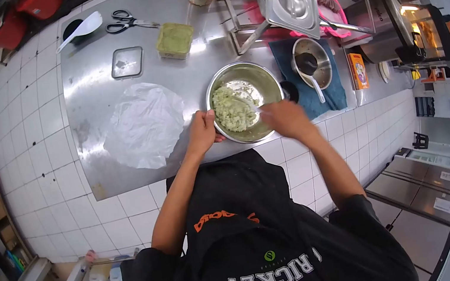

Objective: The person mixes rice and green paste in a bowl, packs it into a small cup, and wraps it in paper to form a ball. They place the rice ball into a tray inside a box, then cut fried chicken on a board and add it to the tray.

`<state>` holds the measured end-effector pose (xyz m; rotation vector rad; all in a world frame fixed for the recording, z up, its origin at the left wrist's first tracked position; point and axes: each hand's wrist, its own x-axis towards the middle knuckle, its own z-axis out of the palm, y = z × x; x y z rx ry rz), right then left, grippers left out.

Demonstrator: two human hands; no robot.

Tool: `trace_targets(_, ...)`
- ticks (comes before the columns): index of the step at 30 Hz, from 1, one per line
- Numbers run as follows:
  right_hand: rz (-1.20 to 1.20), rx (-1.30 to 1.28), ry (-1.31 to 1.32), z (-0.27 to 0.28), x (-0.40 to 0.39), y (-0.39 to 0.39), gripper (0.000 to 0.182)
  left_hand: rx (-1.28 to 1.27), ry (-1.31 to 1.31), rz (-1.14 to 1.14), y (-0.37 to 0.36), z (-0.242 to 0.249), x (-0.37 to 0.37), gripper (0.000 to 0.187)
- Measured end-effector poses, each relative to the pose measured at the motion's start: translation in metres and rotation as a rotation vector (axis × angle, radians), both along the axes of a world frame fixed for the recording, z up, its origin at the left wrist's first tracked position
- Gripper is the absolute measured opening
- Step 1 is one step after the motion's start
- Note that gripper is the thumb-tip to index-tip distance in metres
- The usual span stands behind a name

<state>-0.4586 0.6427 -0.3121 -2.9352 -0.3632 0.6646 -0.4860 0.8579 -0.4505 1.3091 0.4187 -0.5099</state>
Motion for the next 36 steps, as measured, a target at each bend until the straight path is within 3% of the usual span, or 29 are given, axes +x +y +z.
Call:
trace_targets(2,-0.030,0.029,0.123,0.031,0.019,-0.007,0.032,0.038,-0.035,-0.010,0.002,-0.005,0.000,0.041)
trace_targets(4,0.053,0.111,0.027,0.004,0.020,-0.002,0.030,0.062,-0.054,-0.053,0.003,-0.011,-0.001,0.042)
trace_targets(7,0.154,-0.110,0.084,-0.008,0.024,0.024,0.029,0.142,-0.060,-0.108,0.008,-0.005,0.003,0.049)
trace_targets(10,0.038,-0.059,0.041,0.042,0.040,0.022,0.025,0.231,-0.014,-0.172,0.016,-0.016,0.000,0.047)
trace_targets(11,0.125,-0.073,-0.092,0.031,0.040,0.011,0.026,0.183,-0.091,-0.266,0.013,-0.031,-0.002,0.044)
trace_targets(12,0.130,-0.161,-0.057,-0.007,0.044,-0.003,0.027,0.477,-0.328,-0.541,0.006,-0.067,-0.001,0.035)
trace_targets(13,0.288,-0.224,0.005,-0.028,0.042,-0.002,0.029,0.795,-0.597,-0.741,-0.002,-0.102,-0.001,0.029)
trace_targets(14,0.322,-0.332,0.226,-0.068,0.052,-0.015,0.037,0.834,-0.666,-0.816,0.003,-0.085,0.002,0.029)
trace_targets(15,0.181,-0.224,0.028,-0.057,0.044,-0.014,0.035,0.664,-0.509,-0.396,-0.012,-0.107,-0.007,0.034)
trace_targets(16,0.149,-0.225,0.089,-0.040,0.053,-0.009,0.034,0.672,-0.250,-0.358,-0.007,-0.074,0.004,0.042)
trace_targets(17,0.159,-0.088,0.118,0.006,0.053,0.002,0.032,0.528,-0.356,-0.200,-0.006,-0.076,0.001,0.048)
trace_targets(19,0.142,0.005,0.046,0.008,0.062,0.003,0.029,0.418,-0.483,0.054,-0.015,-0.084,0.002,0.054)
trace_targets(21,0.024,0.065,-0.052,-0.003,0.058,0.007,0.027,0.470,-0.471,0.006,-0.015,-0.088,0.002,0.055)
trace_targets(25,0.270,-0.040,-0.027,-0.034,0.042,0.024,0.027,0.296,-0.393,-0.012,-0.008,-0.057,0.000,0.047)
trace_targets(28,0.247,-0.104,0.030,-0.015,0.048,0.020,0.028,0.232,-0.273,-0.051,-0.010,-0.050,0.003,0.041)
trace_targets(31,0.194,-0.140,-0.110,-0.024,0.079,-0.006,0.026,0.552,-0.675,0.153,-0.029,-0.107,0.007,0.037)
trace_targets(32,0.203,-0.178,-0.187,-0.029,0.084,-0.013,0.025,0.614,-0.707,0.145,-0.026,-0.100,0.005,0.034)
trace_targets(34,0.211,-0.164,-0.115,-0.032,0.075,0.006,0.027,0.232,-0.255,-0.079,-0.006,-0.037,0.003,0.032)
trace_targets(36,0.405,-0.201,-0.091,-0.068,0.055,0.016,0.028,0.264,-0.252,-0.088,-0.004,-0.032,0.004,0.032)
